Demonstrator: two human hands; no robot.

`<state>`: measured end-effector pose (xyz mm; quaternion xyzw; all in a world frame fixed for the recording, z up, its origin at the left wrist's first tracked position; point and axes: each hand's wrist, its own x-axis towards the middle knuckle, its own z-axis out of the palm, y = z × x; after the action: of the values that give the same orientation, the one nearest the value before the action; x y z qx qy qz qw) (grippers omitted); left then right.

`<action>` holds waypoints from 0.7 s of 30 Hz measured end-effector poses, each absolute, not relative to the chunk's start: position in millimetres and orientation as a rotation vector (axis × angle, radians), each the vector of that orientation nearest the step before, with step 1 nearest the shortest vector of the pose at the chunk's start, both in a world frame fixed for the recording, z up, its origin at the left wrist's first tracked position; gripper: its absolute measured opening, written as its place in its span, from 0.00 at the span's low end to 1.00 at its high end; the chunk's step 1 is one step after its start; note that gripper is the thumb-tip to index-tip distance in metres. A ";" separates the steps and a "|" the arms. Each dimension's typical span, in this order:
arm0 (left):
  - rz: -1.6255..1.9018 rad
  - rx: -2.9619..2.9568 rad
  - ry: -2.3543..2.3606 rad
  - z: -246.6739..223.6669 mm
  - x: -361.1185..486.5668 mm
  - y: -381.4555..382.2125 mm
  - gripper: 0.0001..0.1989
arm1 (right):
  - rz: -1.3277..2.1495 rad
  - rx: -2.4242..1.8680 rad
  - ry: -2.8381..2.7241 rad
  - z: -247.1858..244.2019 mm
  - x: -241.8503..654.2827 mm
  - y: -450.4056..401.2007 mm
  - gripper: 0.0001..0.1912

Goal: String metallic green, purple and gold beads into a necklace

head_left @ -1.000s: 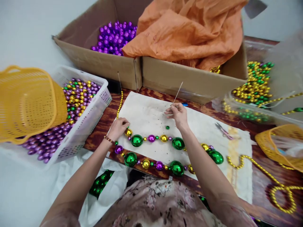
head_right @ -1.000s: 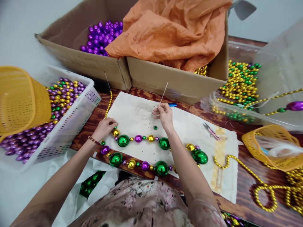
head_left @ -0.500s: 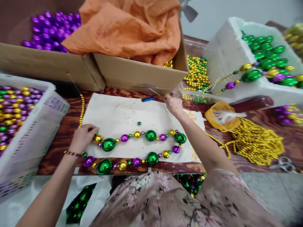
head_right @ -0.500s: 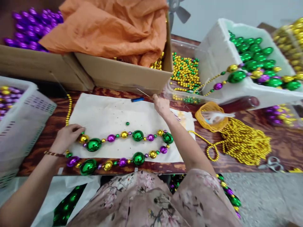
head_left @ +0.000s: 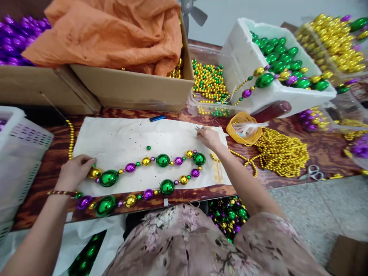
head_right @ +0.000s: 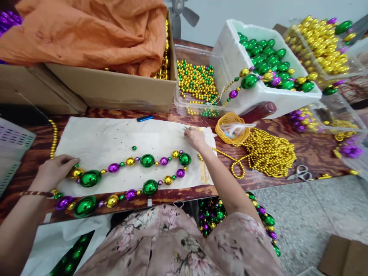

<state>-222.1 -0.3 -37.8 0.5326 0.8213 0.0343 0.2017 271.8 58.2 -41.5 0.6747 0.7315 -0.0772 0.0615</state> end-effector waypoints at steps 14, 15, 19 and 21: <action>0.114 1.464 2.357 -32.1 -215.3 -1.9 0.08 | -0.840 2.222 2.312 -41.8 270.8 -33.1 0.25; 0.113 1.470 2.355 -31.4 -214.2 -2.1 0.08 | -0.853 2.245 2.281 -43.5 268.9 -40.8 0.28; 0.089 1.467 2.348 -30.1 -213.6 -2.7 0.08 | -0.806 2.284 2.220 -49.6 261.8 -59.0 0.30; 0.075 1.470 2.340 -31.0 -215.5 -2.9 0.08 | -0.806 2.292 2.211 -51.2 262.1 -63.7 0.24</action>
<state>-215.5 -2.9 -31.0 0.5223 0.8315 0.0267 0.1872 262.1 -63.7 -51.2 0.6959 0.6713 -0.2449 -0.0717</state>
